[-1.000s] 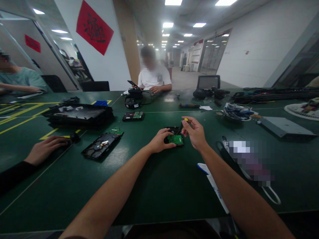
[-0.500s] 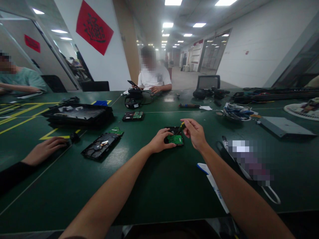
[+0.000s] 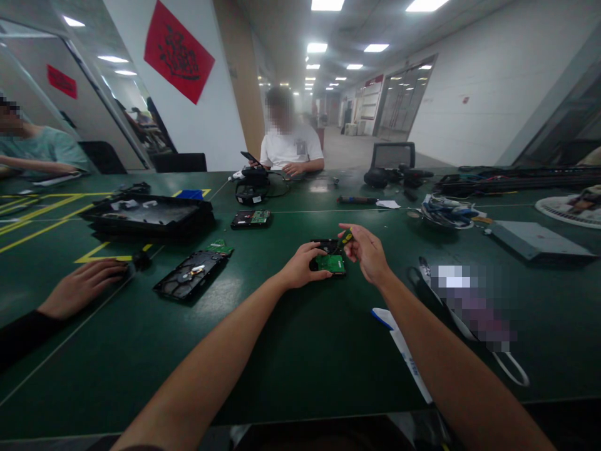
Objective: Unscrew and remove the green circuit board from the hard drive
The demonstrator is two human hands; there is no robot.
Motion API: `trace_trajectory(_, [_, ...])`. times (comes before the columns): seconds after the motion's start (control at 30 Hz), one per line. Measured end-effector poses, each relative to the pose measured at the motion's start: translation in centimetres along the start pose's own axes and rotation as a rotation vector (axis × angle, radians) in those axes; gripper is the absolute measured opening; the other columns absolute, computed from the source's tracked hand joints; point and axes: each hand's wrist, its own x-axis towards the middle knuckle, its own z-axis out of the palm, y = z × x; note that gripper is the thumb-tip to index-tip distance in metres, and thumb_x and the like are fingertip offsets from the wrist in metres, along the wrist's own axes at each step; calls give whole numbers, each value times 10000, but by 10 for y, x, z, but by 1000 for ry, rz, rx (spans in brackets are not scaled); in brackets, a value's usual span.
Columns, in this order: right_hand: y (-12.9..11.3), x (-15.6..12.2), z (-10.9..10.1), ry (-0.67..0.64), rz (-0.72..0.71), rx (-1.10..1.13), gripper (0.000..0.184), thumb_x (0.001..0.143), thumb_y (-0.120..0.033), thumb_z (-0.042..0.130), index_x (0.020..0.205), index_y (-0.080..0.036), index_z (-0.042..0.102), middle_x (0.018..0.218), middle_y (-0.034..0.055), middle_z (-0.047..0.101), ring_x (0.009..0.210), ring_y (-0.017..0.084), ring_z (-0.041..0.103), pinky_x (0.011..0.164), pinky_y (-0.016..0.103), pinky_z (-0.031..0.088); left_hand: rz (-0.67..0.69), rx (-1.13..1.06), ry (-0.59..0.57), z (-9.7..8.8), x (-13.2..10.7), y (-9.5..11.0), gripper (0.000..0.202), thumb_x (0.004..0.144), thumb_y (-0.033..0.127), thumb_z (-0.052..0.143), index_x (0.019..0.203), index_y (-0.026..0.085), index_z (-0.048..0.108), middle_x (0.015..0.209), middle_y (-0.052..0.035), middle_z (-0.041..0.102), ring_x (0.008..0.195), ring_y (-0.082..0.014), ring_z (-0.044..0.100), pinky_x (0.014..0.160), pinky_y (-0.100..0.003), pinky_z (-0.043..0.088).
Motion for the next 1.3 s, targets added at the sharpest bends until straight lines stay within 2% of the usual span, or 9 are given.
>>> trace_trajectory(0.13, [-1,-1,1,-5,-2,-34,359,897,-560,709,997,-216,689,952,30,738,523,75,570,388,194,349,3,1,1,-1,0,0,678,779,579,828,1328,223,652,1553,-158,471,1500,-350,380,1238,-544,336])
trace_trajectory(0.3, [0,-3,5,0,14,45,422,877,-619,710,1002,-245,560,1051,36,760,562,106,666,406,196,411,9,-7,3,0,0,-3,687,779,588,824,1335,226,648,1557,-155,468,1508,-343,372,1242,-530,331])
trace_trajectory(0.43, [1,-1,4,-21,40,78,491,927,-687,588,1077,-222,635,1003,55,745,595,132,689,457,235,479,16,-7,7,2,0,-5,687,769,578,836,1334,235,647,1561,-150,464,1506,-344,375,1239,-538,334])
trace_trajectory(0.53, [1,0,3,-34,45,60,504,936,-669,589,1131,-215,690,1007,61,730,577,116,654,435,231,444,18,-6,10,2,1,-4,680,768,571,839,1325,228,653,1555,-156,470,1499,-351,382,1236,-546,339])
trace_trajectory(0.77, [6,1,-1,35,-25,-86,392,901,-608,690,920,-217,706,800,11,683,576,104,558,428,208,387,-4,-20,5,-1,1,2,657,762,546,851,1314,245,660,1552,-138,485,1494,-361,388,1229,-570,344])
trace_trajectory(0.93, [8,3,-1,99,-72,-76,348,878,-560,734,907,-216,695,964,35,725,764,140,641,556,225,506,-3,-17,0,-2,1,2,670,765,548,848,1331,249,651,1553,-130,486,1498,-357,383,1237,-561,338])
trace_trajectory(1.03, [6,2,0,62,-26,50,361,916,-577,668,1014,-229,662,1104,67,742,896,199,714,520,230,498,1,-9,3,-1,0,1,676,767,563,841,1329,237,654,1559,-140,470,1495,-354,385,1239,-546,340])
trace_trajectory(1.13, [4,0,1,25,-16,85,388,951,-584,610,1137,-246,652,1096,73,750,951,223,737,573,263,552,5,-9,6,0,0,-1,686,769,584,832,1330,232,653,1558,-148,463,1494,-353,383,1236,-543,341])
trace_trajectory(1.3, [3,1,3,22,-8,96,429,957,-612,590,1083,-219,709,1059,77,745,957,204,724,757,334,624,31,-9,10,0,0,-2,684,776,583,828,1333,228,647,1540,-151,483,1494,-346,382,1233,-537,344])
